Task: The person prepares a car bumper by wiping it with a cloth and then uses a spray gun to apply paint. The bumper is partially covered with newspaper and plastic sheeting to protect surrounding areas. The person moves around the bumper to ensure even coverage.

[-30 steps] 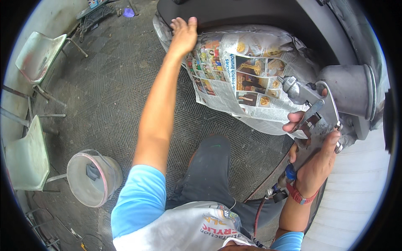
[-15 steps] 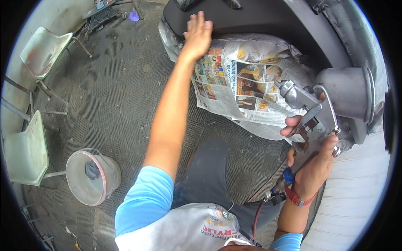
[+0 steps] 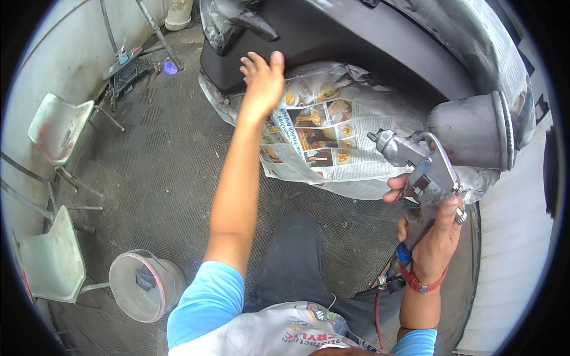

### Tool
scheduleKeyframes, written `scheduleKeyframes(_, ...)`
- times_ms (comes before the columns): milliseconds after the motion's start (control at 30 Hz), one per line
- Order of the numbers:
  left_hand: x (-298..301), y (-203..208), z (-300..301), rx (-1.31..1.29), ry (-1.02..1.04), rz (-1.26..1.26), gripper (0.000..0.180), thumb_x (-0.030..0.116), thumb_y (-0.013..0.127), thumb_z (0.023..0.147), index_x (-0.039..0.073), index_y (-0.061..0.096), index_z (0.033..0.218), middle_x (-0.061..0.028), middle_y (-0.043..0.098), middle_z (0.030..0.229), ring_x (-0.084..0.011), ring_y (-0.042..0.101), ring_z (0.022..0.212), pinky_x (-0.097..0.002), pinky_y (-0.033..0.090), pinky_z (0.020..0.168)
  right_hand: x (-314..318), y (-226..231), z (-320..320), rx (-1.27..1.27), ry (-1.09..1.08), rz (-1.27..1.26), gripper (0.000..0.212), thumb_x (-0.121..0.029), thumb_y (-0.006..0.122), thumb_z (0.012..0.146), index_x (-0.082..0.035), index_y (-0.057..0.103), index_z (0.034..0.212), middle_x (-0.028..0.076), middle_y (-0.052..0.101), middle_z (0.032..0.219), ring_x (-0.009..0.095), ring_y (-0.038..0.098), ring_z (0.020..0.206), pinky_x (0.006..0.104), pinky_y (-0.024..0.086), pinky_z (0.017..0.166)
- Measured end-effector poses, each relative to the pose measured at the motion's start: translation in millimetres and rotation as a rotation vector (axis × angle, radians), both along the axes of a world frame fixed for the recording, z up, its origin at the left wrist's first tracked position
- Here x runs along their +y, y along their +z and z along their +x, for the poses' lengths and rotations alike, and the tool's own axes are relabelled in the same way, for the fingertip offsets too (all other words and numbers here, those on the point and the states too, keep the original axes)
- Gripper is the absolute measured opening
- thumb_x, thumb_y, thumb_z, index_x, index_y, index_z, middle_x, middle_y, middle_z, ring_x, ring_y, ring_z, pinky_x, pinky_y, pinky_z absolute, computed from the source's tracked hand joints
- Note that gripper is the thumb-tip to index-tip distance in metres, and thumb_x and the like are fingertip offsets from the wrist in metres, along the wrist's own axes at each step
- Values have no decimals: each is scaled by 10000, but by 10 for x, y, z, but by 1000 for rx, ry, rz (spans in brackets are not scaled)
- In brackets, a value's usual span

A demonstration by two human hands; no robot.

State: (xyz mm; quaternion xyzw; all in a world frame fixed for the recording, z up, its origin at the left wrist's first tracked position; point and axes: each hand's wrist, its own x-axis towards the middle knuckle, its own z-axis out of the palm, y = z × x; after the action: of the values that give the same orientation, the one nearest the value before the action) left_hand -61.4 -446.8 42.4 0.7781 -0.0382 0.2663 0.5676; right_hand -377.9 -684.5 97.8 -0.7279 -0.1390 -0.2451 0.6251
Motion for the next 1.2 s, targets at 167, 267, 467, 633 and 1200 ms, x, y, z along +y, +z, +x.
scheduleKeyframes(167, -640, 415, -952, -388, -181, 367, 1014, 665, 253, 1143, -187, 66, 1660, -433, 37, 1740, -501, 21, 1664, -554, 34, 1357, -208, -10, -104, -8, -12, 43, 770, -584, 441, 1148, 12, 410, 1634, 269, 753, 1139, 256, 765, 961, 246, 494, 526)
scheduleKeyframes(267, -747, 790, -688, -414, -88, 179, 1031, 709, 199, 1129, -146, 36, 1681, -360, -8, 1777, -400, -34, 1686, -474, -2, 1365, -399, 41, -109, -41, 29, 43, 750, -584, 426, 1153, 11, 426, 1610, 266, 752, 1152, 254, 766, 965, 247, 496, 524)
scheduleKeyframes(467, -238, 1468, 100, -113, -164, -307, 1075, 804, 261, 1075, -27, 84, 1734, -230, 60, 1829, -371, 32, 1696, -553, 64, 1342, -849, 81, -137, -58, 90, 35, 789, -628, 423, 1138, 4, 430, 1610, 254, 751, 1166, 247, 766, 974, 247, 510, 527)
scheduleKeyframes(633, -11, 1560, 743, -213, 183, -78, 1014, 675, 300, 1131, -168, 131, 1669, -363, 92, 1777, -407, 44, 1692, -446, 94, 1366, -1174, 391, -123, 61, 257, 127, 831, -595, 573, 1093, 19, 436, 1637, 209, 762, 1185, 158, 738, 970, 209, 506, 568)
scheduleKeyframes(1200, -1184, 1420, -474, 140, 313, -124, 844, 450, 395, 1168, -59, 13, 1721, -350, 22, 1787, -470, 113, 1669, -469, 167, 1355, -1473, 2331, -669, 421, 250, 307, 751, -516, 603, 1109, -9, 452, 1643, 188, 756, 1311, 139, 727, 1068, 199, 509, 598)
